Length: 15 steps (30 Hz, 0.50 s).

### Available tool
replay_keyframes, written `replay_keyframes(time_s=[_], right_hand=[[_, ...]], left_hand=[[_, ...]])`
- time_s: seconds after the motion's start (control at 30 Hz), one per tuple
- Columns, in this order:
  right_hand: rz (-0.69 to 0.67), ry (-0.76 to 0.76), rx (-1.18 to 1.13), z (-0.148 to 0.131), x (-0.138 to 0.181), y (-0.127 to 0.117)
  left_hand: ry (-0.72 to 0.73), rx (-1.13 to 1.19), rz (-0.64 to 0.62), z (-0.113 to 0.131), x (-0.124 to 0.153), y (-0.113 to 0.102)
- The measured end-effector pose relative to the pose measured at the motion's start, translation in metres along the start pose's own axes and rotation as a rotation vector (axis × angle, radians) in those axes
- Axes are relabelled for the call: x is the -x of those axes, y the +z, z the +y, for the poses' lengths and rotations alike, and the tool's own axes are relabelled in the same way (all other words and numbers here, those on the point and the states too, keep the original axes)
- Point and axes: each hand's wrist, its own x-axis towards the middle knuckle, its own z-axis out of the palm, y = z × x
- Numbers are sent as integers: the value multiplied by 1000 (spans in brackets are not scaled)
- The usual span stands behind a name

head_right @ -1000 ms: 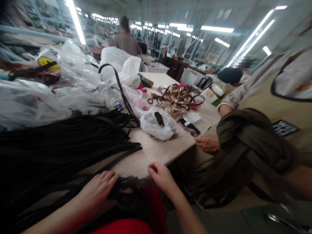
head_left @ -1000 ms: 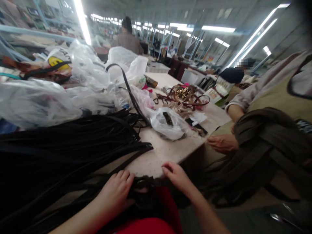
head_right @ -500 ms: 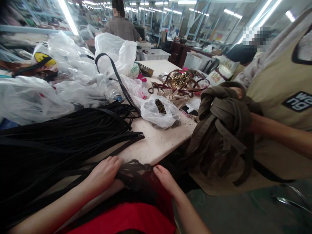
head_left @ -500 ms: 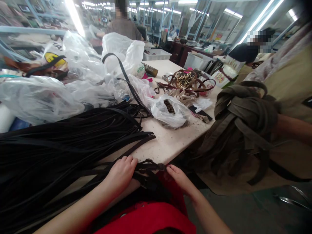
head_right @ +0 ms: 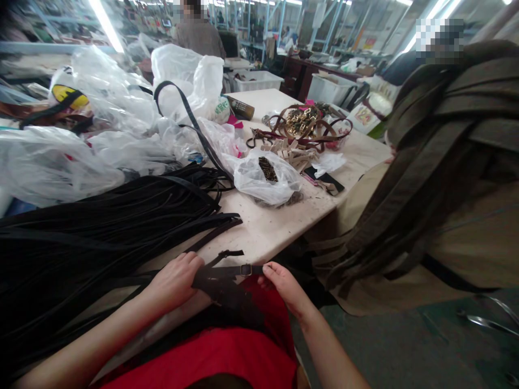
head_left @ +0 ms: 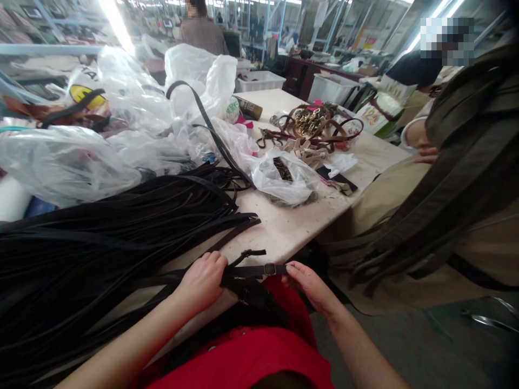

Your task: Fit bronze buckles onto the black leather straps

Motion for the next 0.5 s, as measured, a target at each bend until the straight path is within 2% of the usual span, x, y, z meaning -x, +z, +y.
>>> replay_keyframes(time_s=[0.1,0.17,0.23,0.3,0.4,0.5], right_hand=[[147,-102,255,0,-3,-5],[317,-256,469,-3,-2,-4],[417,-399,626,-9,2,-1],[381,-480,683,-18,9,8],[209,-532,704,-31,17,27],[47,-594,844,-39,15,46]], left_hand=[[-9,3,-17,1,1,1],[-15,14,-40,1,1,0],[-24,28,-58,1,-1,-1],[-25,30,-71,0,-2,-2],[2,16,-73,-1,-3,-1],[10,23,-63,-2,-3,0]])
